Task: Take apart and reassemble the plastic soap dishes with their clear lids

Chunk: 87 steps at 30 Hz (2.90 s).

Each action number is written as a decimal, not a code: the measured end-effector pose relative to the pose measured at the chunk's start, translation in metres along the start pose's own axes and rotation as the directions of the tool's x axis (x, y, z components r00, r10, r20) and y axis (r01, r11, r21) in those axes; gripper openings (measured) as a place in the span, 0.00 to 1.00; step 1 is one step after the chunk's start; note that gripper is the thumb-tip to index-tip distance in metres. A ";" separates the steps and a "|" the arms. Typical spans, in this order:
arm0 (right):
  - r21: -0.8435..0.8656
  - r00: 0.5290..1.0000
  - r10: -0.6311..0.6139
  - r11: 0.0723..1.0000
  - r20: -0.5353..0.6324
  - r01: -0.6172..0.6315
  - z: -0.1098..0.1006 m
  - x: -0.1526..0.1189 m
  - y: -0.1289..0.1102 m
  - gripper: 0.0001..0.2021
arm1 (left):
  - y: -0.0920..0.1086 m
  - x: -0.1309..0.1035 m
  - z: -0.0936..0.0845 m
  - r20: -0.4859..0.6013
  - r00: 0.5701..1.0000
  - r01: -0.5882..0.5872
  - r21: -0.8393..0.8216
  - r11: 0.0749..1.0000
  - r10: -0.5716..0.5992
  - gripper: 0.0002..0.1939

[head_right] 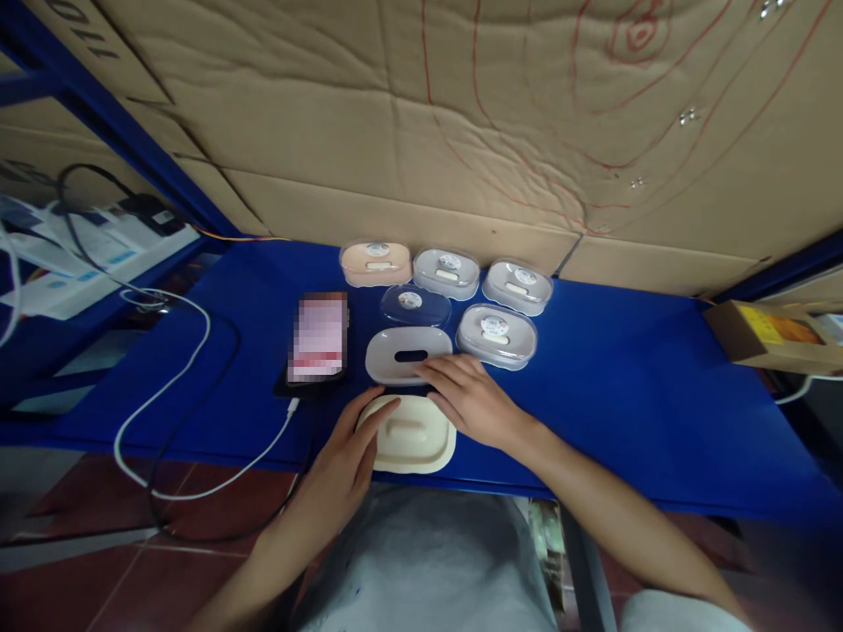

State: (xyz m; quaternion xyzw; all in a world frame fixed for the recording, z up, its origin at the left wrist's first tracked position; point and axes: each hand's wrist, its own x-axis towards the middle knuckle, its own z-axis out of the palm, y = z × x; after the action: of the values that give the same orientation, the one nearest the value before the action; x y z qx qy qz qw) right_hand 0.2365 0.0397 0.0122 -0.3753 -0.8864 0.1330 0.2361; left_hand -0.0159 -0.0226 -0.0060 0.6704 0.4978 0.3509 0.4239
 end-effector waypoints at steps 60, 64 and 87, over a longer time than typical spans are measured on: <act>-0.185 0.945 0.210 0.969 0.249 -0.166 -0.033 0.113 0.039 0.33 | 0.007 0.024 0.010 0.253 0.908 0.301 -0.949 0.098 -0.334 0.27; 0.035 0.994 0.019 0.999 0.106 -0.023 -0.048 0.091 0.019 0.29 | 0.006 0.026 0.009 0.279 0.911 0.317 -0.945 0.085 -0.304 0.26; 0.236 0.995 -0.096 0.967 -0.005 0.095 -0.016 0.003 -0.013 0.36 | 0.006 0.024 0.012 0.199 0.940 0.260 -0.944 0.205 -0.276 0.27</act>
State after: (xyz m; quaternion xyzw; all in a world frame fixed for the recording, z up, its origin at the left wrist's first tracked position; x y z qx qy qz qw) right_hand 0.2345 0.0339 0.0321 -0.3010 -0.8822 0.2270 0.2823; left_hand 0.0028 -0.0030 -0.0045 0.1750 0.2921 0.5053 0.7929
